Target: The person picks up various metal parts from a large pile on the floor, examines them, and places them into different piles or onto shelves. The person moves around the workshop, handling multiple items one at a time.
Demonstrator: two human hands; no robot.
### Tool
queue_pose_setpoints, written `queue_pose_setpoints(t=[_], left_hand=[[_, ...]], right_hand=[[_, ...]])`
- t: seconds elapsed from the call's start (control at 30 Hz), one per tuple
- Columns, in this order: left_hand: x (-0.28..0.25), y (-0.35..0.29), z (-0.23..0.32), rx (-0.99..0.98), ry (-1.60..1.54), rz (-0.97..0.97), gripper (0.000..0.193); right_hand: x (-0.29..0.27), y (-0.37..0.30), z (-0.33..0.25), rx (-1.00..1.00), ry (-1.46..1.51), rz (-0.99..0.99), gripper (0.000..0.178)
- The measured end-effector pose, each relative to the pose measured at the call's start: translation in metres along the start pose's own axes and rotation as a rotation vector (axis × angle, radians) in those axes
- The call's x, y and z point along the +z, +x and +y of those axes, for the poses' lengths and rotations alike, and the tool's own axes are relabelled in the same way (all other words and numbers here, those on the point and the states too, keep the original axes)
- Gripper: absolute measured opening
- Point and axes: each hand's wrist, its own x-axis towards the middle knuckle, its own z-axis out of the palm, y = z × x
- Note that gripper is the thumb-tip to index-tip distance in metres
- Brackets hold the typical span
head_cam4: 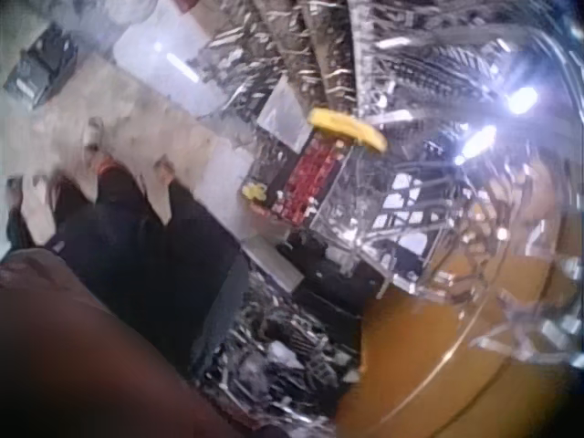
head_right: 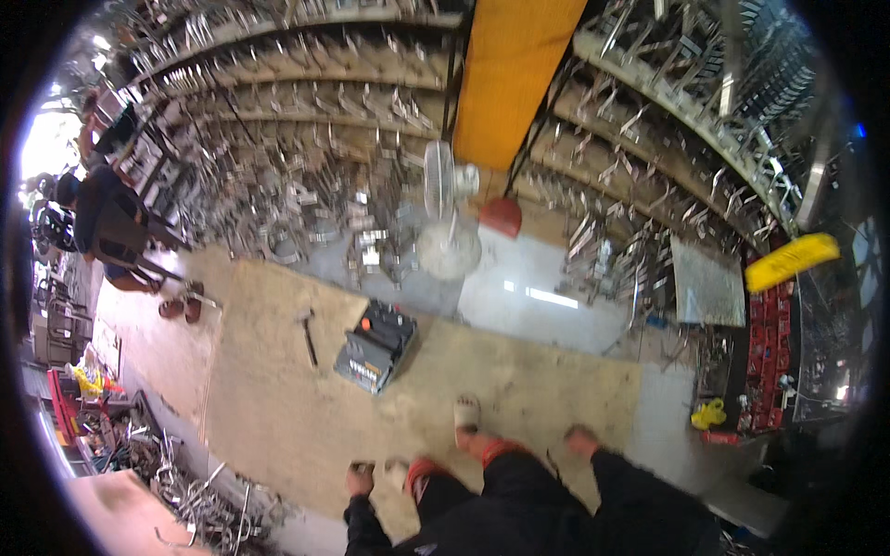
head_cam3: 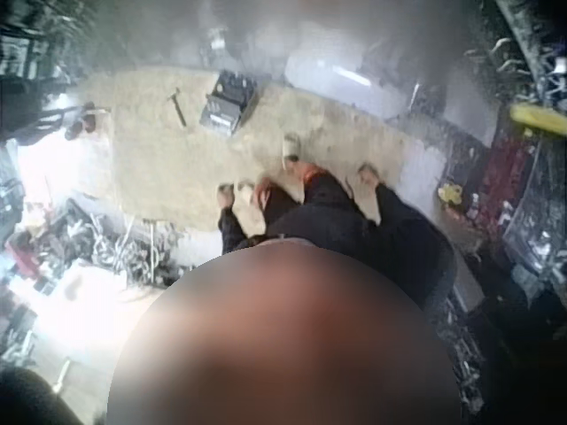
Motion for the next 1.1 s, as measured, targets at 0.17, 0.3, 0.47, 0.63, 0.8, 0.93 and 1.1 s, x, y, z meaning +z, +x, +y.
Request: queue_pose_setpoints(t=[0.17, 0.3, 0.47, 0.63, 0.8, 0.93, 1.1], left_hand=[[0.061, 0.002, 0.081, -0.070, 0.002, -0.183, 0.032], [0.081, 0.008, 0.107, -0.155, 0.076, -0.210, 0.041], [0.088, 0.081, 0.174, -0.233, -0.163, -0.142, 0.041], [0.063, 0.190, 0.369, 0.110, -0.156, -0.046, 0.035], [0.045, 0.256, 0.632, 0.237, -0.730, -0.306, 0.026], [0.081, 0.252, 0.833, 0.501, -1.033, -0.489, 0.054], [0.128, 0.292, 1.073, 0.996, -0.766, -0.395, 0.063]], right_hand=[[-0.172, 0.084, -0.045, -0.024, 0.205, 0.442, 0.034], [-0.303, 0.126, -0.122, -0.138, 0.226, 0.502, 0.040], [-0.428, 0.169, -0.198, -0.249, 0.203, 0.634, 0.044], [-0.559, 0.196, -0.255, -0.356, 0.221, 0.800, 0.045], [-0.709, 0.173, -0.308, -0.494, 0.347, 0.883, 0.053], [-0.810, 0.165, -0.364, -0.973, 0.527, 0.366, 0.078], [-0.932, 0.200, -0.399, -1.150, 0.674, 0.322, 0.079]])
